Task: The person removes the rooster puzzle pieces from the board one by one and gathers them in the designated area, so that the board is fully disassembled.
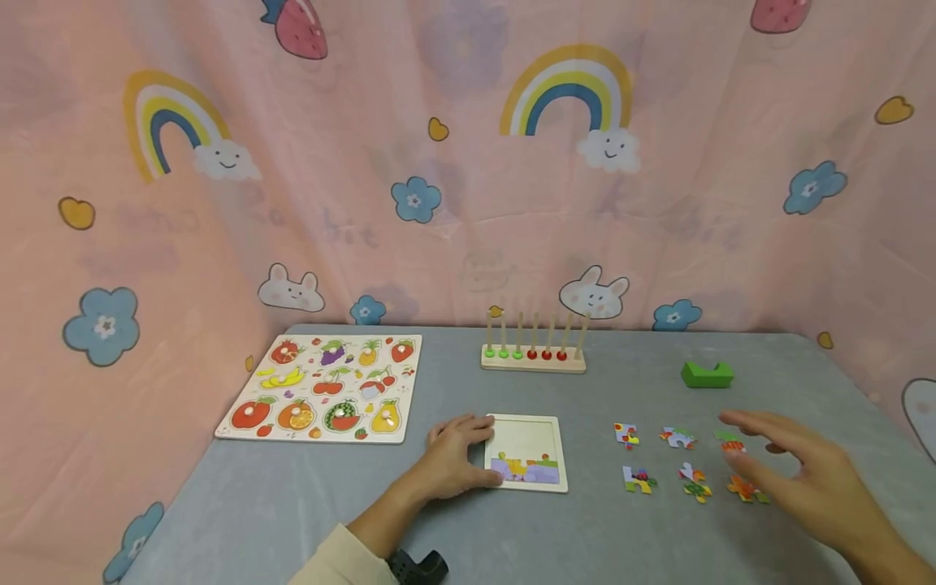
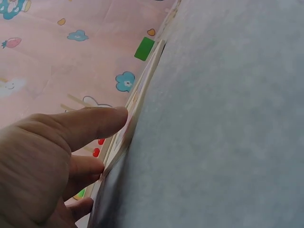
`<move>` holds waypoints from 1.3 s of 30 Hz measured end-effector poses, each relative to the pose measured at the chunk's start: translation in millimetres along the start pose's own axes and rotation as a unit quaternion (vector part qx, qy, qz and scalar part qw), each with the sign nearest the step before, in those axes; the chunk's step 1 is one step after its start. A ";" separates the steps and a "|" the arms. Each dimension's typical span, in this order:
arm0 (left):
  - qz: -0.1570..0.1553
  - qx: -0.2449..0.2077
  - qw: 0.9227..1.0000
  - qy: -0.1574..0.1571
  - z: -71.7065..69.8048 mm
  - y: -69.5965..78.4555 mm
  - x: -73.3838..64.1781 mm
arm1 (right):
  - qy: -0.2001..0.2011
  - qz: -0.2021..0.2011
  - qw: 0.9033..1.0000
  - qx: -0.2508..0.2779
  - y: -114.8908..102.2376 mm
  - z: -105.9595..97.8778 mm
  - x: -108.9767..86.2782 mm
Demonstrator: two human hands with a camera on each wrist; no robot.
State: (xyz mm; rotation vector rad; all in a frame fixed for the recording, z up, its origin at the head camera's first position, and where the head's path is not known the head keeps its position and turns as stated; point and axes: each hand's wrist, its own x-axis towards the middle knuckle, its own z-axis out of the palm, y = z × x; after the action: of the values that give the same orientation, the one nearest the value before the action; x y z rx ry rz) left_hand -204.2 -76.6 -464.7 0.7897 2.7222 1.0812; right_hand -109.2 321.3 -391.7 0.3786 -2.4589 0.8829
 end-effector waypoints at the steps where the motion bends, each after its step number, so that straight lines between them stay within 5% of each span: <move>1: 0.001 0.001 1.000 -0.004 -0.9 -0.4 0.5 | 0.000 -0.008 1.000 0.012 -3.1 1.8 1.7; 9: 0.014 -0.004 1.000 -0.015 -4.0 -3.4 2.7 | -0.018 -0.025 0.997 0.072 -23.1 13.9 9.7; 39: -0.001 -0.025 1.000 -0.016 -7.5 -5.4 1.9 | -0.040 -0.112 0.984 0.130 -84.8 83.7 51.0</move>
State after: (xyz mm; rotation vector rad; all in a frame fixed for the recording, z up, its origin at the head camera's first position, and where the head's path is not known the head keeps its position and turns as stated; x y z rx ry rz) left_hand -210.3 -83.5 -462.6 0.7912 2.6580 1.1203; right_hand -147.0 198.3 -376.4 0.7804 -2.3167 1.1090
